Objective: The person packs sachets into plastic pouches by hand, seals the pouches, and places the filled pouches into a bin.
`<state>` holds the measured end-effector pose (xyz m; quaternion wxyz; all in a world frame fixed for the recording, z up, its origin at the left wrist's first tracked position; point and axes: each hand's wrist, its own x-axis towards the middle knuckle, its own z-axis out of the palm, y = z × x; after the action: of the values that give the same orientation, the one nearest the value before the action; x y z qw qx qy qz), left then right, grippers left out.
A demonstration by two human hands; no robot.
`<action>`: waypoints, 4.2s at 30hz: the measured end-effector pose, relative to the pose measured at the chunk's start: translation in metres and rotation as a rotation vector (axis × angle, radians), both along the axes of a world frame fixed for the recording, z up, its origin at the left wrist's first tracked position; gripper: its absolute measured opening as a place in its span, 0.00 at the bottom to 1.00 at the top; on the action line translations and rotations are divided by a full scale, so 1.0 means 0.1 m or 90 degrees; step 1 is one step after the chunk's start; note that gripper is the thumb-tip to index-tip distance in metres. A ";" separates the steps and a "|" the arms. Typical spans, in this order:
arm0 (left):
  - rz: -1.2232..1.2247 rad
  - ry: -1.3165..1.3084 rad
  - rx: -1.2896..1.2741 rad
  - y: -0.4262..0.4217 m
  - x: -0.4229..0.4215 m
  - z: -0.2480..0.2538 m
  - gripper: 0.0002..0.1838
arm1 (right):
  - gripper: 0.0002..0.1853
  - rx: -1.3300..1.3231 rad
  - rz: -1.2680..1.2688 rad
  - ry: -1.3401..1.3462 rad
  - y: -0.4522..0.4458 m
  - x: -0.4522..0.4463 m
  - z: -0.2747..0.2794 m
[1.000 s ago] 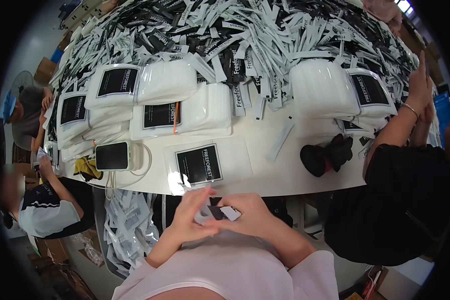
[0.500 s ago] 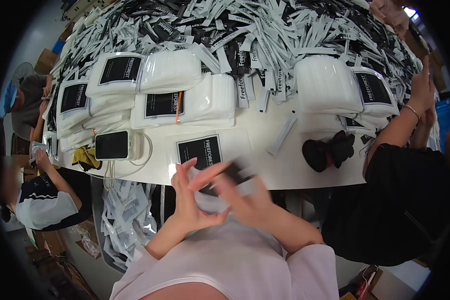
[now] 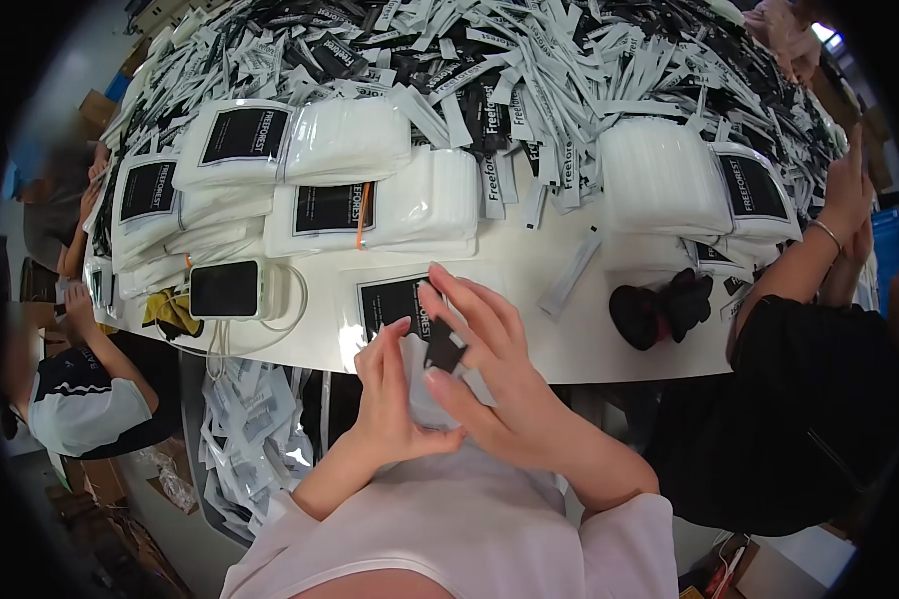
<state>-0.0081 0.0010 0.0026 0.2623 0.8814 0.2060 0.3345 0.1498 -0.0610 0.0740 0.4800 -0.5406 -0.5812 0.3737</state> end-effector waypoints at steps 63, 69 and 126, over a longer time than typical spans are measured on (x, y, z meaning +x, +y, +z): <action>0.857 0.650 -0.400 -0.53 -3.08 -1.80 0.40 | 0.18 -0.051 -0.232 -0.071 -0.17 0.30 -0.78; 0.957 0.639 -0.578 -1.19 -3.44 -1.86 0.39 | 0.14 -0.094 -0.313 -0.137 -0.37 0.64 -0.94; -0.280 0.097 -0.439 0.09 0.15 0.16 0.14 | 0.09 0.152 -0.058 0.041 -0.15 0.06 -0.47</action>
<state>0.0067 0.0104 0.0185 0.5915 0.7870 0.1316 0.1159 0.1562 -0.0756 0.0266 0.5758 -0.4934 -0.5805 0.2966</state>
